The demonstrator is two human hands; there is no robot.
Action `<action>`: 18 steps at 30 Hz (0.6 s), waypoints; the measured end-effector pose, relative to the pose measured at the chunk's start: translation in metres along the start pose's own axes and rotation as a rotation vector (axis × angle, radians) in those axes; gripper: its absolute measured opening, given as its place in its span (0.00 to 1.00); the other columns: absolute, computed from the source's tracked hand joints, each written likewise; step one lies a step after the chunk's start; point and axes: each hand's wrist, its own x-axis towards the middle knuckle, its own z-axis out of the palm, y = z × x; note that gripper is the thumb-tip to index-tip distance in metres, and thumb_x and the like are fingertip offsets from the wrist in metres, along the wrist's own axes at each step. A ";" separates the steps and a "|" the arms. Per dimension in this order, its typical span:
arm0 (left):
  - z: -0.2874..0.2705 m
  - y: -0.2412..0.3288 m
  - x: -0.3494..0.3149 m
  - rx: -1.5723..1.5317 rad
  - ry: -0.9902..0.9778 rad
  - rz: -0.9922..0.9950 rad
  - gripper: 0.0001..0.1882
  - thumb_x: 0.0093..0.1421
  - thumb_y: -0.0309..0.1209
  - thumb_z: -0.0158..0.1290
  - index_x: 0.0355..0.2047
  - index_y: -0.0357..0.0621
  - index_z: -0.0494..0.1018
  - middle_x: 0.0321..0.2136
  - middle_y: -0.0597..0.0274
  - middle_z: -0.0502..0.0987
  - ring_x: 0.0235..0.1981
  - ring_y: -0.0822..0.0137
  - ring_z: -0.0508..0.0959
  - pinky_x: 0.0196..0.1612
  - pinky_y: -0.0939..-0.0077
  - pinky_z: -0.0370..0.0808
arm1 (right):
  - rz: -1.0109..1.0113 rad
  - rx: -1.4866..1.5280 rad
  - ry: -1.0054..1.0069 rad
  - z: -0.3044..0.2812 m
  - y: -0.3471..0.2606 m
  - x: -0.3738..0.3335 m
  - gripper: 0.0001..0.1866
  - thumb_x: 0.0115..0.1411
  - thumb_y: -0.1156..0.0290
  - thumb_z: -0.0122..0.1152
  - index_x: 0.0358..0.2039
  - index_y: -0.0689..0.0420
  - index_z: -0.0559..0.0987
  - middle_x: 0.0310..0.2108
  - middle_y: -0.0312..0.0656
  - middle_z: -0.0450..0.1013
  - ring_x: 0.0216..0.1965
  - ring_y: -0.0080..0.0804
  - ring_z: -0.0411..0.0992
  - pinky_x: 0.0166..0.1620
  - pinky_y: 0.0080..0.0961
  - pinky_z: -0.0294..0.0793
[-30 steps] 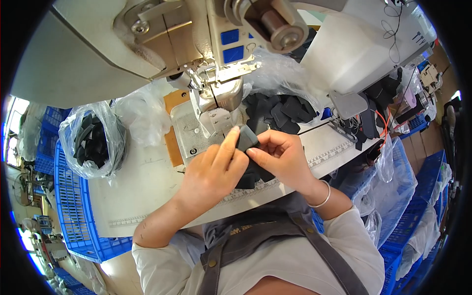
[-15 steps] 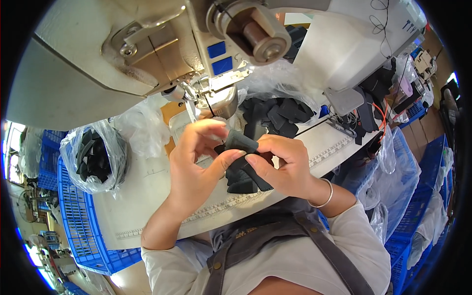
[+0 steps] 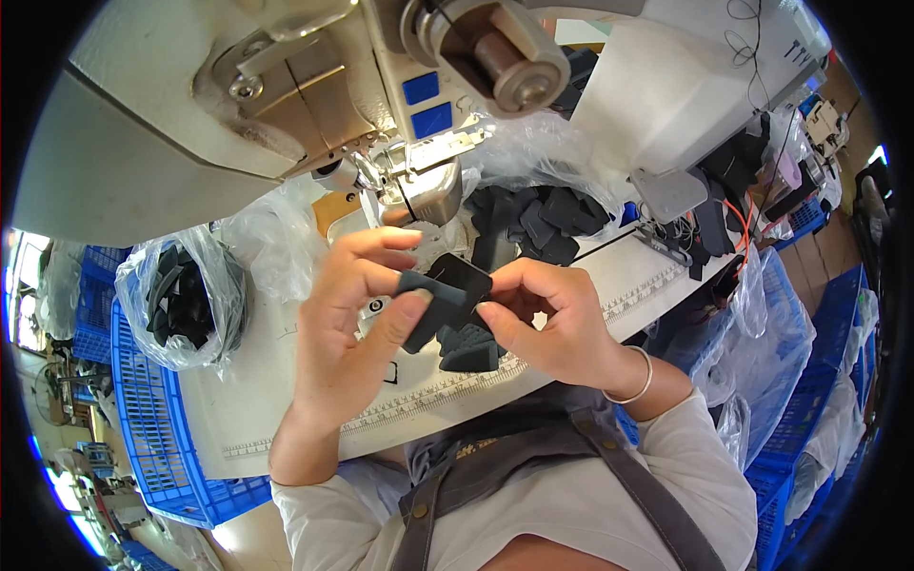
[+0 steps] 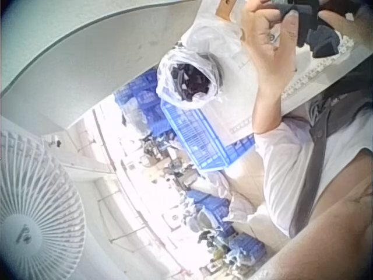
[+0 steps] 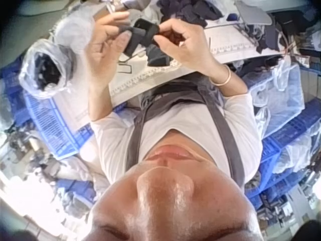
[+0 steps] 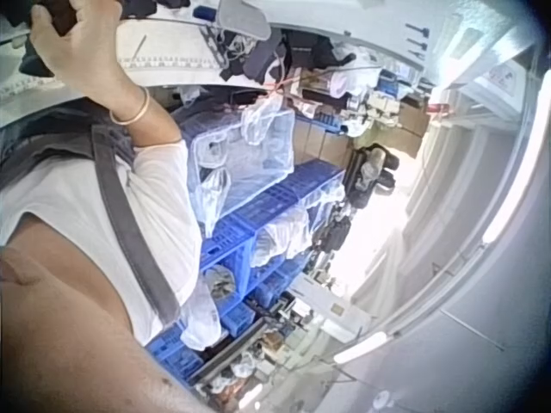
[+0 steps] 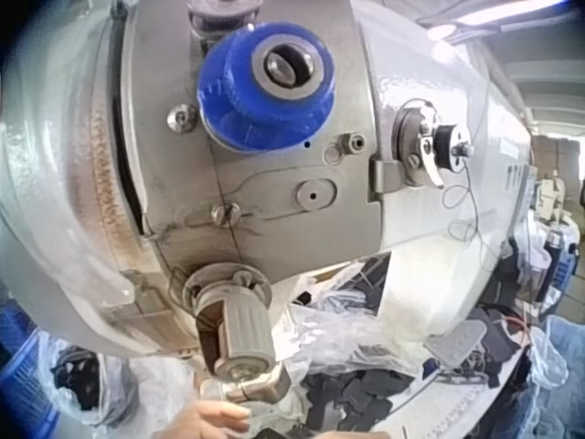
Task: Stitching small black fabric components using an industrial sewing machine in a shoe factory.
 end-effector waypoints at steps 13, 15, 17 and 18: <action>0.008 -0.007 -0.005 -0.242 0.009 -0.230 0.04 0.55 0.22 0.51 0.27 0.37 0.67 0.26 0.65 0.72 0.24 0.82 0.69 0.25 0.89 0.66 | -0.233 -0.155 -0.047 0.007 -0.006 -0.001 0.06 0.49 0.80 0.59 0.27 0.65 0.71 0.20 0.37 0.70 0.20 0.17 0.71 0.19 0.13 0.68; 0.008 -0.006 -0.005 -0.229 0.012 -0.231 0.04 0.55 0.22 0.51 0.27 0.37 0.67 0.25 0.65 0.72 0.24 0.82 0.69 0.25 0.89 0.66 | -0.243 -0.166 -0.048 0.007 -0.005 -0.001 0.06 0.49 0.80 0.59 0.27 0.65 0.71 0.20 0.37 0.69 0.20 0.17 0.71 0.20 0.13 0.68; 0.008 -0.004 -0.004 -0.219 0.018 -0.231 0.04 0.55 0.23 0.52 0.27 0.36 0.68 0.25 0.65 0.72 0.24 0.81 0.69 0.25 0.89 0.66 | -0.244 -0.176 -0.054 0.007 -0.004 -0.001 0.06 0.49 0.79 0.59 0.27 0.65 0.71 0.20 0.37 0.69 0.19 0.17 0.70 0.19 0.13 0.68; 0.006 -0.004 -0.003 -0.220 0.018 -0.232 0.04 0.55 0.23 0.52 0.27 0.36 0.68 0.25 0.65 0.72 0.24 0.81 0.69 0.25 0.89 0.66 | -0.242 -0.176 -0.053 0.008 -0.004 -0.001 0.06 0.49 0.79 0.59 0.27 0.65 0.71 0.20 0.37 0.69 0.19 0.17 0.70 0.19 0.13 0.68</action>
